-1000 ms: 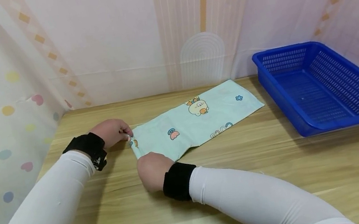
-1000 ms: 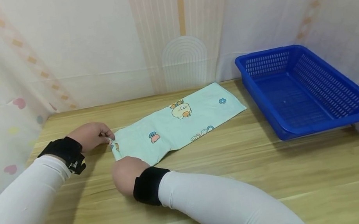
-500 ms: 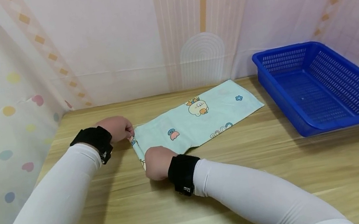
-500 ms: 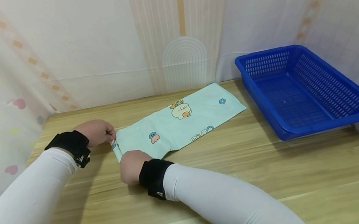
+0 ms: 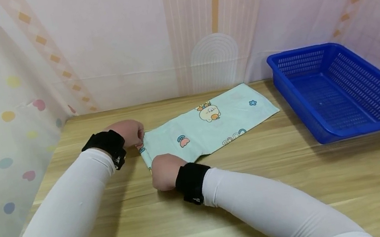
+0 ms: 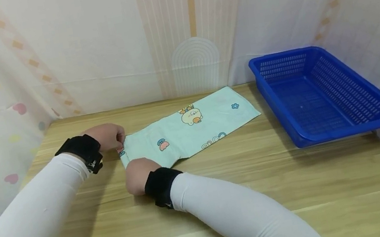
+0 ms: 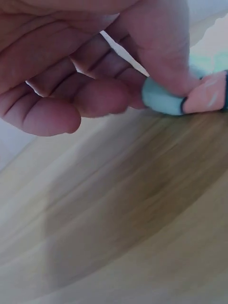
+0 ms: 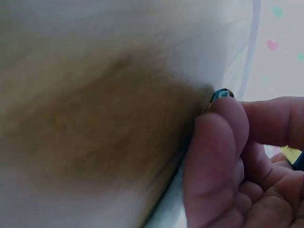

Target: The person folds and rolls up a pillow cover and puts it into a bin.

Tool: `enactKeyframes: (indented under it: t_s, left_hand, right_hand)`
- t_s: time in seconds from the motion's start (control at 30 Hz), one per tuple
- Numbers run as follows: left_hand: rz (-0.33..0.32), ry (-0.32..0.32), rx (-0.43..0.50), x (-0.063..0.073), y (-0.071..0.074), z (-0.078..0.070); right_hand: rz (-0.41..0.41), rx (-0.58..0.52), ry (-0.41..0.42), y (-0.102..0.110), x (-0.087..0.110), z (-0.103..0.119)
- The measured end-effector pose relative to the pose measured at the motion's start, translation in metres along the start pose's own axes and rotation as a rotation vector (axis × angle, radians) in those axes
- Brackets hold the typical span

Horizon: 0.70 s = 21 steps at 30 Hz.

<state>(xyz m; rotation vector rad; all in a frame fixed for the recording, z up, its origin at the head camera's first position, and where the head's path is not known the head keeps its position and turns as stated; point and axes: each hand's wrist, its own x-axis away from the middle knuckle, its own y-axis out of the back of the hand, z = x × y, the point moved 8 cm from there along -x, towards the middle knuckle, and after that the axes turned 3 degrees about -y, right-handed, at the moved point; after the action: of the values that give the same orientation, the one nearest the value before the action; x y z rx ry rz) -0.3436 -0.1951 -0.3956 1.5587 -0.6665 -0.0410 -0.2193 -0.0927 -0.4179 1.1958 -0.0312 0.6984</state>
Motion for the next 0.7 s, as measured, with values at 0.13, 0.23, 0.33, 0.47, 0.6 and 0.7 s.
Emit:
enactKeyframes:
  t_s: [0.13,0.23,0.33,0.47,0.6,0.7]
  left_hand:
    - [-0.046,-0.022,0.049,-0.001,0.000,0.004]
    - [-0.083,-0.038,0.062,0.000,-0.003,0.009]
    - [-0.124,-0.066,0.047,0.003,-0.005,0.011]
    - [-0.154,-0.106,0.037,0.010,-0.007,0.013]
    - [-0.180,-0.128,0.054,0.013,-0.010,0.016]
    - [-0.197,-0.138,0.062,0.013,-0.012,0.017]
  right_hand:
    - [-0.051,0.060,0.010,0.002,0.005,0.008]
    - [-0.082,0.081,-0.008,0.002,0.008,0.010]
    - [-0.087,0.097,-0.019,0.001,0.008,0.010]
    - [-0.068,0.078,-0.049,-0.002,0.007,0.005]
    - [-0.046,0.041,-0.081,-0.003,0.003,-0.002]
    - [-0.030,0.038,-0.083,-0.002,-0.001,-0.005]
